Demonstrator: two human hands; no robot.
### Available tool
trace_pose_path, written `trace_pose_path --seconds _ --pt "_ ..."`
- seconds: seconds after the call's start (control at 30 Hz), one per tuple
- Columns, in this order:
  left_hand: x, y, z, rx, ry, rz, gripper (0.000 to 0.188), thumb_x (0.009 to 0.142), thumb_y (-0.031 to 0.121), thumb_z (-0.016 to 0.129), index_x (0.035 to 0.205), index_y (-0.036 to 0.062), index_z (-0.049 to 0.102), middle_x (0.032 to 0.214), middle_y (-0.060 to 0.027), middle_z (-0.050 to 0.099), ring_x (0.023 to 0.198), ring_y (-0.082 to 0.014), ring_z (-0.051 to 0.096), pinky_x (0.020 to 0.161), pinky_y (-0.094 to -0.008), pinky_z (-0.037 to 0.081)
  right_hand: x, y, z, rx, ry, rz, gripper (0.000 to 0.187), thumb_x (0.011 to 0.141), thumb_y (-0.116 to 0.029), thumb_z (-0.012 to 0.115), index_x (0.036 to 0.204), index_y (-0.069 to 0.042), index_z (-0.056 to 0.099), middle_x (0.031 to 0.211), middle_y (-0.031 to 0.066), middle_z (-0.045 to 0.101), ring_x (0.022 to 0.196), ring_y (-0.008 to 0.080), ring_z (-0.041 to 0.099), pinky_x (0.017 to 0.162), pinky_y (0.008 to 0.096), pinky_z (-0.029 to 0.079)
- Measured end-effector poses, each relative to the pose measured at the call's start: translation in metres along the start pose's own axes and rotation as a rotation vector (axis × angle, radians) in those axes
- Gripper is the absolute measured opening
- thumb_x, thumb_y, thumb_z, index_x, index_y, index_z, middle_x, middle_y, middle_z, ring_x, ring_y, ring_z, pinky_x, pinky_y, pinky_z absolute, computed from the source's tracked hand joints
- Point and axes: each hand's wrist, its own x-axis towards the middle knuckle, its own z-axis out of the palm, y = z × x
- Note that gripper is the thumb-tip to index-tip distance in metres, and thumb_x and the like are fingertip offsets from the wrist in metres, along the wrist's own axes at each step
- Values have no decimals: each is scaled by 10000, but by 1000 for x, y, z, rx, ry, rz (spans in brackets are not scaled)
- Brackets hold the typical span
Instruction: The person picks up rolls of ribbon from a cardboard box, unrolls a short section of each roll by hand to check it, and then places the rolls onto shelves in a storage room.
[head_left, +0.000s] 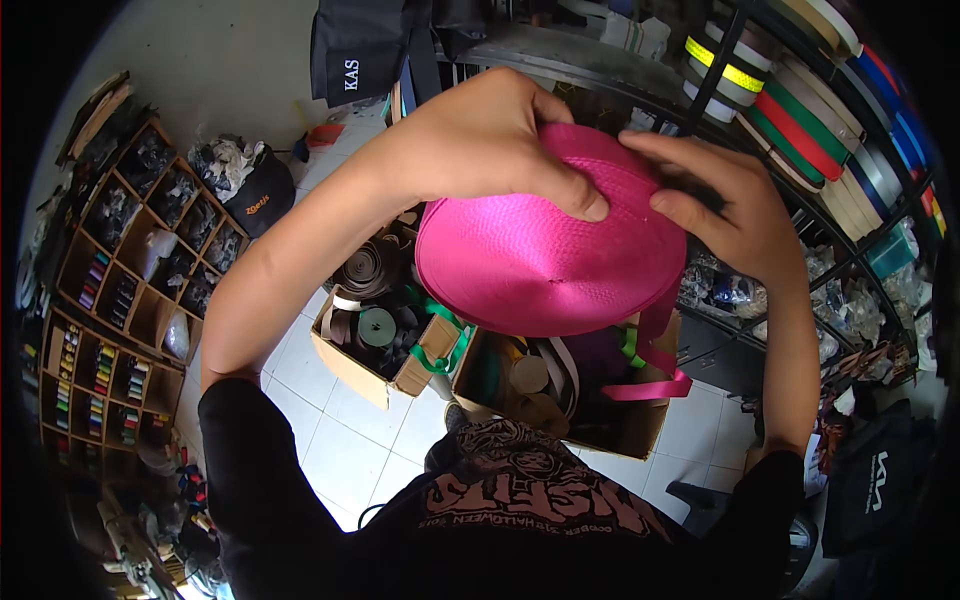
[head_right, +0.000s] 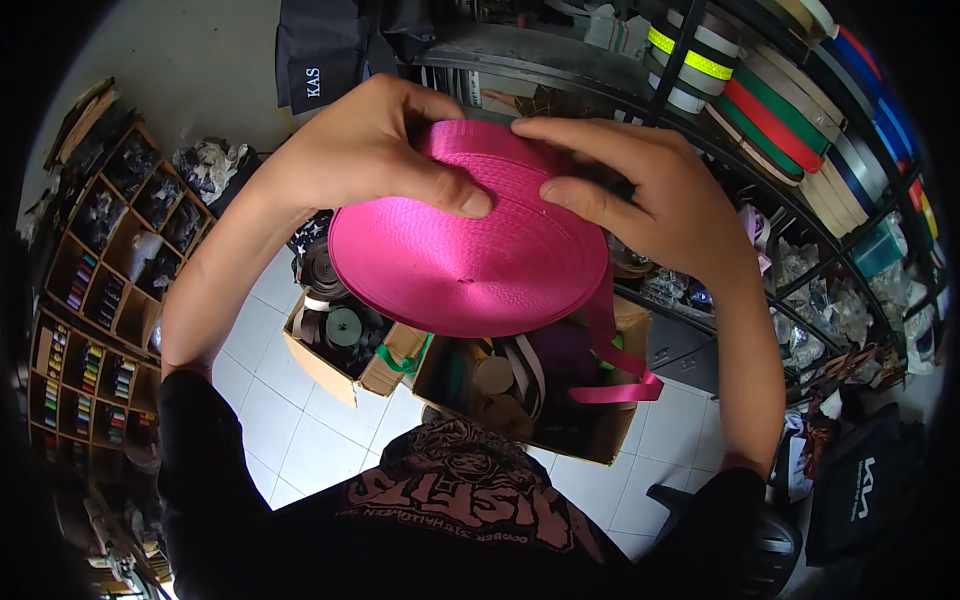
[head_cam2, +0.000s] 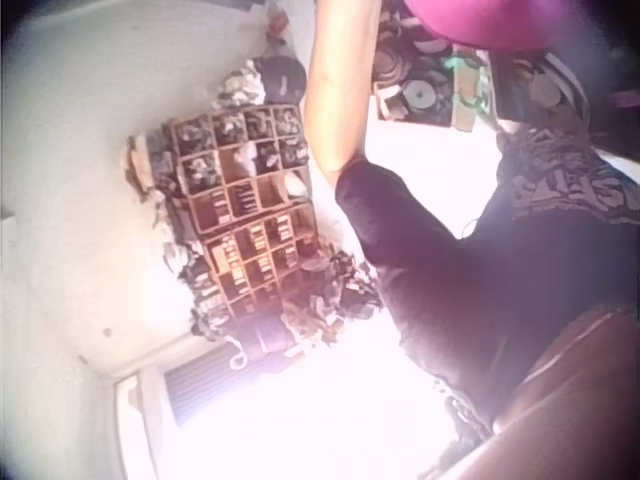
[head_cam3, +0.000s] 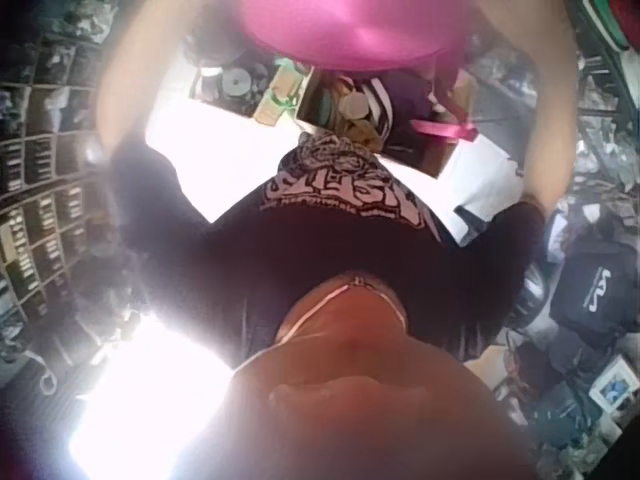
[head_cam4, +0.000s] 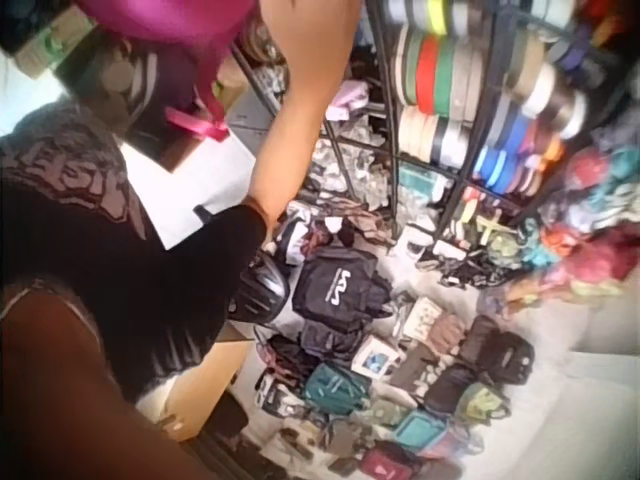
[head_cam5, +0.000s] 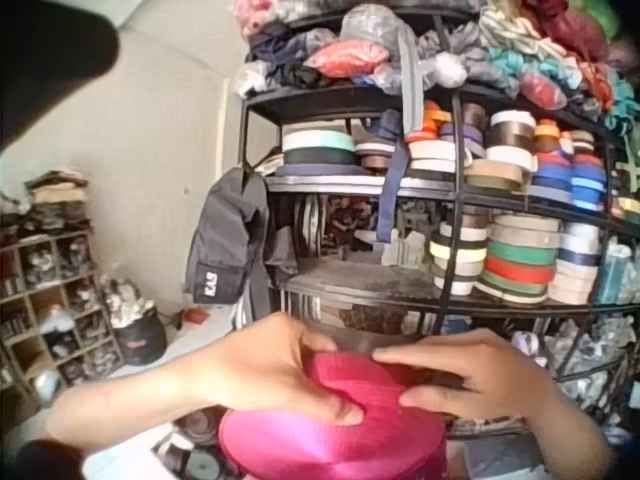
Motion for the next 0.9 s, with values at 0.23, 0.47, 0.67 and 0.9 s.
trace_pose_path --seconds 0.23,0.47,0.67,0.9 --pt "-22 6 -3 50 2 5 350 635 207 845 836 -30 684 679 -37 643 618 -86 578 602 -232 465 5 -10 -7 -104 -100 -131 409 811 -169 681 1195 -44 618 1007 145 663 825 237 653 732 315 504" --pt "-32 6 -2 85 32 -22 371 620 219 854 836 -31 686 676 -52 649 600 -101 586 587 -239 466 8 -12 -14 -198 -147 -261 382 804 -138 696 1173 -60 638 933 119 660 697 196 630 614 290 496" --pt "-31 8 2 89 8 -37 360 622 203 847 843 -35 692 691 -67 666 609 -116 608 590 -240 474 3 -20 -29 -321 -198 -193 566 621 48 565 1173 -42 645 955 139 612 758 205 598 653 273 465" --pt "-32 4 0 50 41 38 325 632 181 840 836 -29 701 687 -57 664 605 -102 597 589 -230 462 0 -10 -30 -390 -133 -245 625 568 62 487 1159 -46 658 921 136 593 756 201 592 627 271 460"
